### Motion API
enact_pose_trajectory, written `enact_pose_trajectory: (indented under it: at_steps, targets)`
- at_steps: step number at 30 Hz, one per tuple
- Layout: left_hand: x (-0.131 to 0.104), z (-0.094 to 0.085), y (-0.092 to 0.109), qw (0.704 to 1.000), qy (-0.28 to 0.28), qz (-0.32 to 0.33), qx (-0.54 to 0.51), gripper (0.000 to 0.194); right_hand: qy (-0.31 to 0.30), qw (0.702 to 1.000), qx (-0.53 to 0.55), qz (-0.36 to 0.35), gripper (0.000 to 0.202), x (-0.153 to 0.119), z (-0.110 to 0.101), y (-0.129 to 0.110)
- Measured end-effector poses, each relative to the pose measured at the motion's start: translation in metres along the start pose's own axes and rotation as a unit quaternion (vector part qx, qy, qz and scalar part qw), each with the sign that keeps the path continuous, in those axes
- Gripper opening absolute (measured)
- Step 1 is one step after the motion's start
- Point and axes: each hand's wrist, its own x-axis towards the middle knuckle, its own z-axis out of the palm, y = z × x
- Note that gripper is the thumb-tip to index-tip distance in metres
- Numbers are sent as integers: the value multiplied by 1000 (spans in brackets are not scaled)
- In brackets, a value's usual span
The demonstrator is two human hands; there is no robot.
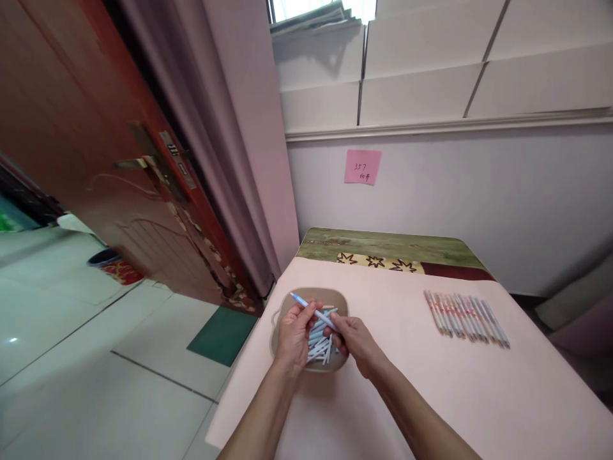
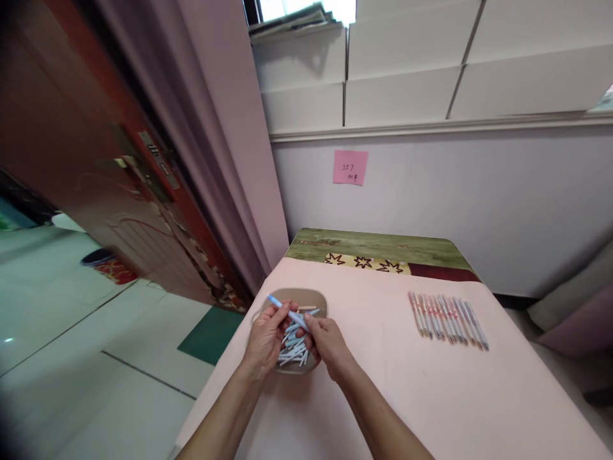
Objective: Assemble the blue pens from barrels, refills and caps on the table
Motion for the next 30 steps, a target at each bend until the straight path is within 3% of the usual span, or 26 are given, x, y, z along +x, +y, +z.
enact_pose_trajectory:
  at_steps: [4, 9, 14, 18, 21, 23, 26, 28, 30]
  targets:
    - [2, -3, 3, 1000, 15, 25, 11, 35, 29, 998, 30, -54, 46, 2, 2, 0]
    - [0, -1, 4, 998, 14, 8, 57, 39, -10, 1000, 2, 16, 52, 5, 2, 2]
    - [2, -3, 0, 999, 31, 30, 32, 35, 56, 993, -33, -94, 34, 8, -3, 4]
    - [10, -11, 6, 992, 85, 82, 32, 30, 117, 978, -90, -147, 26, 8, -15, 3]
    - [12, -22, 17, 977, 56, 127, 161, 29, 104, 973, -139, -152, 21, 6, -24, -3]
    - [9, -29, 22, 925, -8, 163, 344, 24, 94, 967, -172, -160, 18, 4, -27, -11]
    - [2, -37, 26, 776, -71, 222, 587, 17, 99, 955, -213, -181, 16, 2, -27, -23]
    - [-3, -40, 28, 695, -66, 256, 669, 19, 90, 951, -235, -181, 14, 1, -25, -29]
    - [-5, -41, 30, 640, -31, 291, 711, 21, 73, 953, -236, -174, 14, 0, -25, -33]
